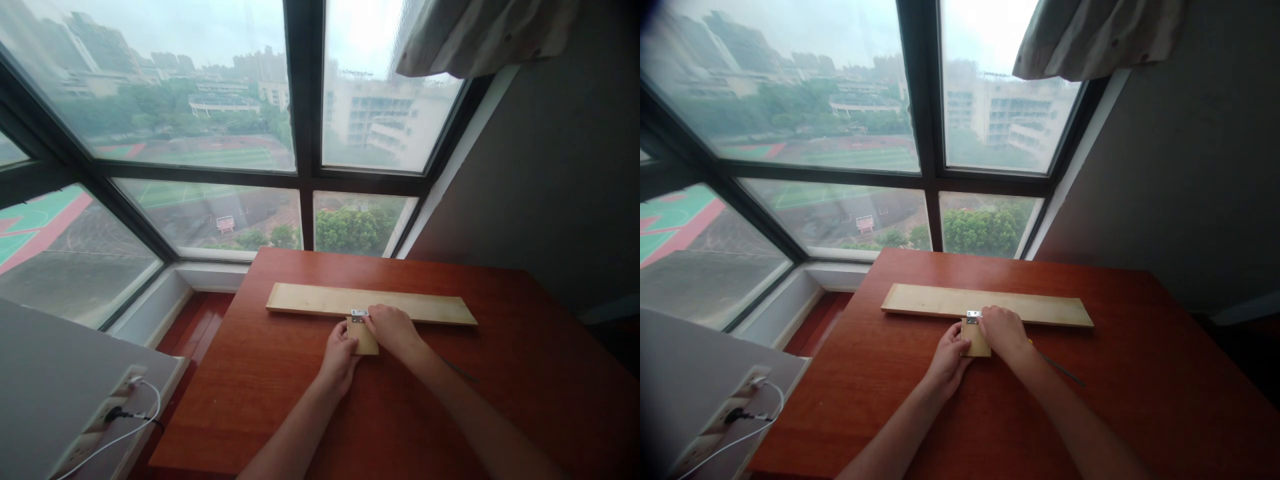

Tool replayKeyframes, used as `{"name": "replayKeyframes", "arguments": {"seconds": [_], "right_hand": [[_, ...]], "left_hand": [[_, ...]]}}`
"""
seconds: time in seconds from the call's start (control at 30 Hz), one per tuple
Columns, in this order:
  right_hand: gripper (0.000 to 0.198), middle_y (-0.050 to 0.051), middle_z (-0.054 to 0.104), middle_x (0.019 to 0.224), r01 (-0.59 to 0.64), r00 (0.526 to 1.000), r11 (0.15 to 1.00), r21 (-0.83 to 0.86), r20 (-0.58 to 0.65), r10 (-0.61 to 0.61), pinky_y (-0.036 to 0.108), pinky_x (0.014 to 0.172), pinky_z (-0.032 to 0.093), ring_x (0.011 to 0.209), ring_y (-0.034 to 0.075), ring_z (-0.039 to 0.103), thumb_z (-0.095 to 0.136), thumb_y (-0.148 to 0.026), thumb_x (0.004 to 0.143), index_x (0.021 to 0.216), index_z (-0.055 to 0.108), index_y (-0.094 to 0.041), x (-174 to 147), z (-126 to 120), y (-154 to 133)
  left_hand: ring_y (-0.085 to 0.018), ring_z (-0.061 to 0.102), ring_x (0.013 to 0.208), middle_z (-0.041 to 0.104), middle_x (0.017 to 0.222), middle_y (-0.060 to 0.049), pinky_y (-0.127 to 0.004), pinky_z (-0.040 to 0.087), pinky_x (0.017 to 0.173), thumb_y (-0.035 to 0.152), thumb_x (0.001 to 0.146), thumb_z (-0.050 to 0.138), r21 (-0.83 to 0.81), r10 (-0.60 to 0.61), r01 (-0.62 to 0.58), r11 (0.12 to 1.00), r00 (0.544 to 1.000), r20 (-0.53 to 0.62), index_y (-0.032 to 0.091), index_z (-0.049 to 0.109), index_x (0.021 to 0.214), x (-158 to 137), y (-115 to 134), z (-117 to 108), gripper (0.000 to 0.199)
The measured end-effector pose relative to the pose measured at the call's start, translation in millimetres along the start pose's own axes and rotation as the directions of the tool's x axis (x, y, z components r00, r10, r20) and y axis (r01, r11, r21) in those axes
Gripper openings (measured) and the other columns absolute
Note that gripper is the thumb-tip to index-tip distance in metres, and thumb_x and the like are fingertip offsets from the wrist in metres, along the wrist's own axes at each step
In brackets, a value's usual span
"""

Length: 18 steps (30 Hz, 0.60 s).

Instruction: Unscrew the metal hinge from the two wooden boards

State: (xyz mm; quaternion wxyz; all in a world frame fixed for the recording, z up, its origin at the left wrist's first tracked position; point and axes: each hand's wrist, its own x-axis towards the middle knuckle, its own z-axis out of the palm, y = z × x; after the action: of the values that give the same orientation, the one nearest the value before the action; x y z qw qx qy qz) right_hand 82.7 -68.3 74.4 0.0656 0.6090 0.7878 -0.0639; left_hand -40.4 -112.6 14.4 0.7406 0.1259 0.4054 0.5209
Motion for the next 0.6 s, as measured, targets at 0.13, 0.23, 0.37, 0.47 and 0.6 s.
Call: {"name": "replayKeyframes", "arguments": {"seconds": [0.13, 0.23, 0.37, 0.47, 0.6], "right_hand": [[0.028, 0.012, 0.069, 0.095, 0.015, 1.0, 1.0, 0.0, 0.011, -0.015, 0.03, 0.067, 0.043, 0.083, 0.023, 0.066, 0.038, -0.028, 0.097, 0.095, 0.063, -0.017, -1, 0, -1], [0.019, 0.009, 0.067, 0.1, 0.046, 0.999, 0.999, 0.019, 0.009, -0.046, 0.028, 0.068, 0.041, 0.086, 0.021, 0.065, 0.044, -0.021, 0.093, 0.097, 0.062, -0.019, -1, -5, -2], [0.015, 0.007, 0.067, 0.1, 0.056, 0.998, 0.996, 0.065, 0.006, -0.057, 0.026, 0.071, 0.039, 0.088, 0.019, 0.064, 0.047, -0.018, 0.09, 0.096, 0.061, -0.02, -1, -13, 2], [0.015, 0.006, 0.068, 0.099, 0.054, 0.999, 0.992, 0.111, -0.001, -0.055, 0.026, 0.073, 0.038, 0.09, 0.018, 0.063, 0.046, -0.02, 0.091, 0.095, 0.061, -0.02, -3, -16, 11], [0.017, 0.005, 0.069, 0.096, 0.033, 0.999, 0.986, 0.161, 0.009, -0.035, 0.026, 0.073, 0.037, 0.09, 0.018, 0.063, 0.046, -0.018, 0.09, 0.093, 0.062, -0.021, -10, -11, 27]], "left_hand": [[-0.016, 0.062, 0.073, 0.068, 0.085, -0.004, -0.026, 0.049, 0.065, 0.007, 0.056, 0.062, 0.005, -0.004, 0.004, 1.0, 1.0, 0.005, 0.017, 0.058, 0.102, 0, 0, 0, 0.047], [-0.016, 0.062, 0.072, 0.068, 0.084, -0.004, -0.025, 0.049, 0.065, 0.007, 0.057, 0.062, 0.01, 0.001, -0.001, 1.0, 1.0, 0.016, 0.016, 0.057, 0.101, 0, 0, 1, 0.045], [-0.018, 0.064, 0.077, 0.068, 0.084, -0.004, -0.027, 0.05, 0.069, 0.008, 0.056, 0.063, 0.011, 0.002, -0.002, 1.0, 1.0, 0.015, 0.016, 0.058, 0.1, -1, 1, 2, 0.045], [-0.019, 0.064, 0.079, 0.068, 0.086, -0.005, -0.028, 0.051, 0.071, 0.007, 0.056, 0.063, 0.006, 0.002, -0.002, 1.0, 1.0, 0.007, 0.017, 0.058, 0.102, -1, 1, 2, 0.047], [-0.019, 0.065, 0.082, 0.068, 0.087, -0.006, -0.029, 0.051, 0.073, 0.007, 0.056, 0.063, 0.001, -0.002, 0.002, 1.0, 1.0, 0.005, 0.017, 0.058, 0.102, 0, 0, 1, 0.047]]}}
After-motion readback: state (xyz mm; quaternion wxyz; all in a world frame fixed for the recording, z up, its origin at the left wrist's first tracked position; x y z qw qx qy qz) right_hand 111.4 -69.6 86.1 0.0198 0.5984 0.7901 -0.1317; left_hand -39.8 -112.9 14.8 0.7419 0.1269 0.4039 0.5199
